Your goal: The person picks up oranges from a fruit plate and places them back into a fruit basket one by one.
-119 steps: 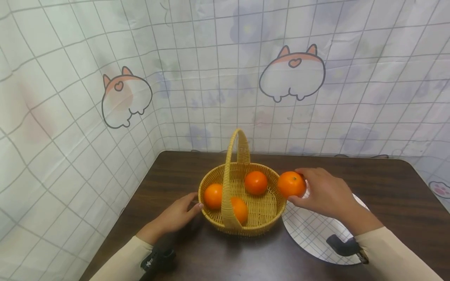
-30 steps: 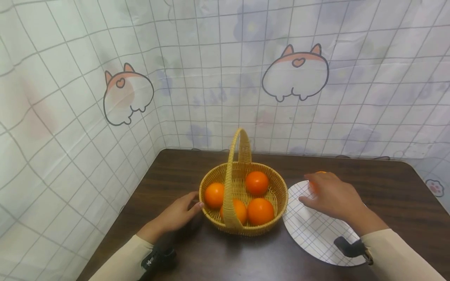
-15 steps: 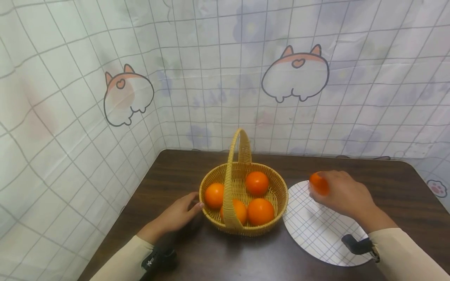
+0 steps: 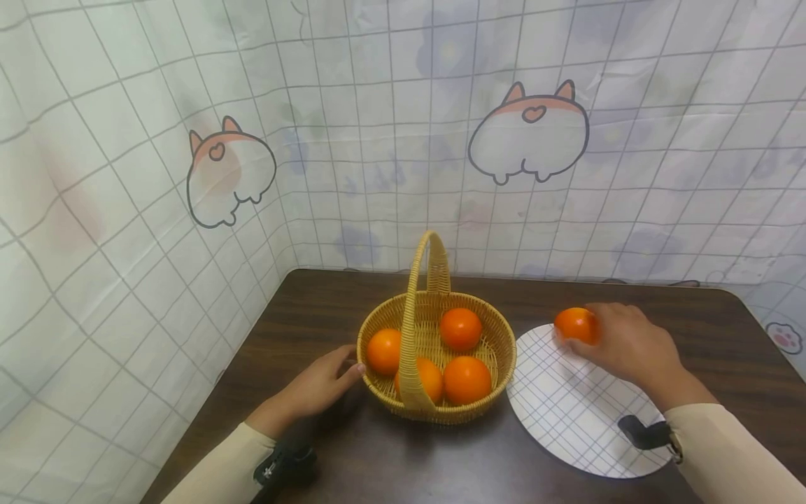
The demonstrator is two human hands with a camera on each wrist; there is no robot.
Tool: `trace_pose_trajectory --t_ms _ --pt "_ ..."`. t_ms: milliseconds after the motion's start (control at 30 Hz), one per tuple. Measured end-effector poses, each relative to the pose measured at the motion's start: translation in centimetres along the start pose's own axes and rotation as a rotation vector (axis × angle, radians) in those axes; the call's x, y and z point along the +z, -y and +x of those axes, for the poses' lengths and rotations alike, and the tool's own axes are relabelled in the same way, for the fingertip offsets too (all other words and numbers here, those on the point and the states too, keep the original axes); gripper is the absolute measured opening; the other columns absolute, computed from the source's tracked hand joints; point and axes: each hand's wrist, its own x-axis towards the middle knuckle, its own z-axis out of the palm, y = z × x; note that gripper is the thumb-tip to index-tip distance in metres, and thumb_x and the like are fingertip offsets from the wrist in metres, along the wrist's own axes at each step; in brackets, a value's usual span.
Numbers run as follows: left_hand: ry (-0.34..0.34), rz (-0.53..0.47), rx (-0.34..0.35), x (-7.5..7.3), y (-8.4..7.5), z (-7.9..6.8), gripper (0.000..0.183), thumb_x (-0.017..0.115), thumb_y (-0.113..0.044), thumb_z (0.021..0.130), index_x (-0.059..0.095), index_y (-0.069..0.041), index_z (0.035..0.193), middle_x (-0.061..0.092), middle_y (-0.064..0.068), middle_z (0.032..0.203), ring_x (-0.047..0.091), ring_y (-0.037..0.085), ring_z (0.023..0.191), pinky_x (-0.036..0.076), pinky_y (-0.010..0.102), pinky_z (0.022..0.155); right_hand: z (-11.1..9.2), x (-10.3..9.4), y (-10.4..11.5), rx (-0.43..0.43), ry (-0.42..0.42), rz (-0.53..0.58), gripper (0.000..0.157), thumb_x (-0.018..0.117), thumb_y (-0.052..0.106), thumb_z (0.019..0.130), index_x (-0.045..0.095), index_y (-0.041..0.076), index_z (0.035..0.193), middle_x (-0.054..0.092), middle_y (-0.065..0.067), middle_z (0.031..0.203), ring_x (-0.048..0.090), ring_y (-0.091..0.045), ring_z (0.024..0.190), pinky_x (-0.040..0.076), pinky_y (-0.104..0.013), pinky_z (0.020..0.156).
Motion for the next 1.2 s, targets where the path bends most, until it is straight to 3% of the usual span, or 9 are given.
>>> trace_pose_trajectory --t_ms 400,733,1200 --pt "0.004 -0.007 0.0 0.0 -0.1 -0.2 0.066 0.047 -0.056 0.106 0.045 -0.009 0.152 0.054 0.009 0.147 0.056 0.028 0.13 0.045 0.054 0.107 0.4 0.5 -0.7 0.039 0.025 -0.013 0.104 0.07 0.073 0.083 0.049 -0.011 0.14 0.057 -0.036 0.126 0.055 -0.051 0.109 0.053 -0.069 0.069" --pt "0.009 -0.018 0.002 0.0 -0.2 -0.3 0.065 0.046 -0.055 0.106 0.045 -0.009 0.153 0.054 0.009 0.147 0.057 0.028 0.129 0.046 0.054 0.106 0.7 1.3 -1.3 0.059 0.045 0.0 0.106 0.073 0.07 0.082 0.046 -0.014 0.141 0.056 -0.039 0.125 0.056 -0.053 0.105 0.052 -0.069 0.068" --pt "0.013 -0.02 0.004 0.0 0.0 -0.2 0.066 0.046 -0.056 0.106 0.045 -0.009 0.153 0.054 0.008 0.147 0.057 0.027 0.128 0.046 0.053 0.105 1.0 1.7 -1.0 0.084 0.046 0.05 0.108 0.073 0.073 0.08 0.046 -0.016 0.135 0.063 -0.034 0.108 0.064 -0.041 0.086 0.053 -0.052 0.056"
